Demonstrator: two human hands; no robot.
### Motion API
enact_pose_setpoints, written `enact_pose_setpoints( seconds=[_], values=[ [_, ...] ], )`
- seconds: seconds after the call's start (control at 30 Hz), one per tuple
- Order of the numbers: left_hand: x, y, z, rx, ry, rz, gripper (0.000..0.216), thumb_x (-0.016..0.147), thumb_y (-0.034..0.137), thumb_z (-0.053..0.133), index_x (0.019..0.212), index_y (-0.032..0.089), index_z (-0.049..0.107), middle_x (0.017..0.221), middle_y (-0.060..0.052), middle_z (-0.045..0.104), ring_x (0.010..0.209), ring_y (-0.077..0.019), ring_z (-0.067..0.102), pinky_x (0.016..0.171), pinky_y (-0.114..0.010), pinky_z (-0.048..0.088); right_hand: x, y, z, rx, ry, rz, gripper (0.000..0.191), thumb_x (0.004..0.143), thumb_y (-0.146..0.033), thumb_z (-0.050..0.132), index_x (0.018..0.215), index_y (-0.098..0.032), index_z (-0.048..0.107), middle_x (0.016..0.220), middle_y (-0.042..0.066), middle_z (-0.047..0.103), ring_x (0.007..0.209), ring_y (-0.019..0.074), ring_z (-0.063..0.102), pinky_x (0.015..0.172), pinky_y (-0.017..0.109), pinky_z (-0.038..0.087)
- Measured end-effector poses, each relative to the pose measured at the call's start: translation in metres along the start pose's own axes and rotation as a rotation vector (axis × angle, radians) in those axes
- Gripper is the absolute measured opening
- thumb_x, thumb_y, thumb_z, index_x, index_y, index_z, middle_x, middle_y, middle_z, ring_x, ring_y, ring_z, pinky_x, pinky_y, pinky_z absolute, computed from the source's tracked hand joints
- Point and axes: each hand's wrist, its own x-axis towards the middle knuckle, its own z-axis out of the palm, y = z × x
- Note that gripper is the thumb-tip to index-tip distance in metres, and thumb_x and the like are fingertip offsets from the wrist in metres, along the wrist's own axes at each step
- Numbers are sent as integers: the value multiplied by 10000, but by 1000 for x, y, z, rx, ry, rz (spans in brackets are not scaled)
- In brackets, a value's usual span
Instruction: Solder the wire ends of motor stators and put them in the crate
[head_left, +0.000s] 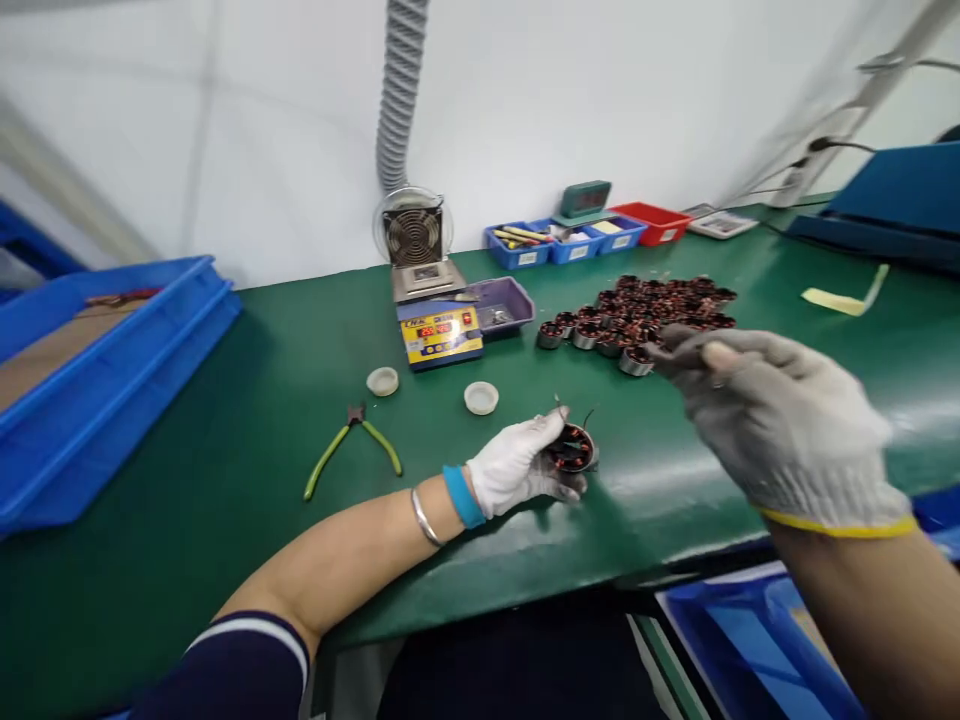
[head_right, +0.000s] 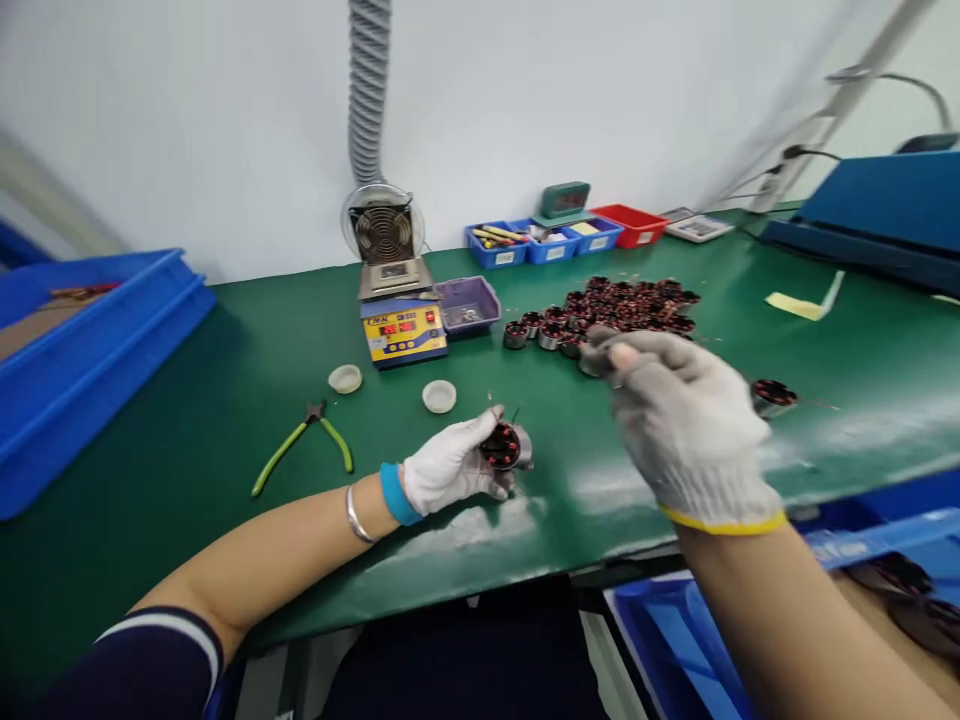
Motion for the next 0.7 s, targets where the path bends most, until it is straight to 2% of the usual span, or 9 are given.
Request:
enact_pose_setpoints(
  seconds=[0.07, 0.17, 0.23, 0.33, 0.43, 0.5, 0.57, 0.7],
  values=[
    [3, 1, -3, -37, 40, -6, 459, 799, 584, 740, 836, 137, 640, 782, -63, 679, 572, -143, 639, 555, -269, 519, 5, 11, -3, -52, -7, 94, 202, 718, -403, 769, 789, -235, 683, 953, 105, 753, 850, 232, 712, 784, 401, 575],
    [5, 1, -2, -78, 112, 3, 404, 817, 527, 746, 851, 141, 632, 772, -54, 673, 585, -156, 653, 566, -282, 528, 1, 23, -2, -372, -284, 90, 316, 676, -471, 780, 868, -224, 729, 970, 101, 758, 877, 268, 714, 797, 434, 582],
    [5, 1, -1, -85, 155, 17, 372, 830, 497, 742, 853, 143, 627, 755, -49, 669, 579, -156, 657, 560, -279, 529, -5, 27, 1, -537, -344, -59, 361, 708, -493, 744, 957, -232, 732, 1030, 89, 747, 954, 289, 707, 846, 464, 578],
    [6, 0, 0, -43, 176, 21, 353, 846, 473, 730, 820, 138, 620, 714, -44, 659, 565, -155, 661, 550, -266, 526, -11, 26, 10, -674, -289, -411, 410, 773, -501, 707, 1082, -232, 710, 1181, 111, 695, 1133, 320, 652, 973, 506, 537],
    [9, -4, -2, 10, 175, 5, 336, 847, 447, 730, 803, 130, 627, 658, -43, 647, 552, -153, 656, 550, -259, 524, -12, 24, 20, -751, -299, -677, 374, 823, -494, 670, 1065, -213, 718, 1191, 134, 689, 1227, 378, 587, 1068, 607, 443],
    [10, -8, -3, 19, 177, -3, 326, 814, 425, 765, 803, 130, 627, 632, -38, 642, 551, -154, 651, 571, -273, 539, -11, 25, 26, -771, -352, -737, 272, 866, -454, 625, 972, -229, 734, 1117, 108, 717, 1215, 383, 588, 1051, 637, 434],
    [10, -10, -3, 27, 173, -4, 337, 768, 411, 807, 810, 132, 621, 631, -30, 641, 560, -154, 646, 595, -289, 551, -9, 27, 31, -757, -407, -756, 199, 898, -386, 585, 876, -247, 726, 1012, 70, 734, 1185, 350, 609, 1030, 618, 448],
    [3, -1, 6, -52, 166, 45, 345, 680, 297, 863, 845, 159, 593, 689, 3, 643, 596, -141, 636, 621, -291, 547, -12, 22, 31, -788, -357, -823, 97, 874, -263, 597, 808, -237, 663, 852, 37, 708, 1151, 312, 623, 1103, 632, 340]
  ],
)
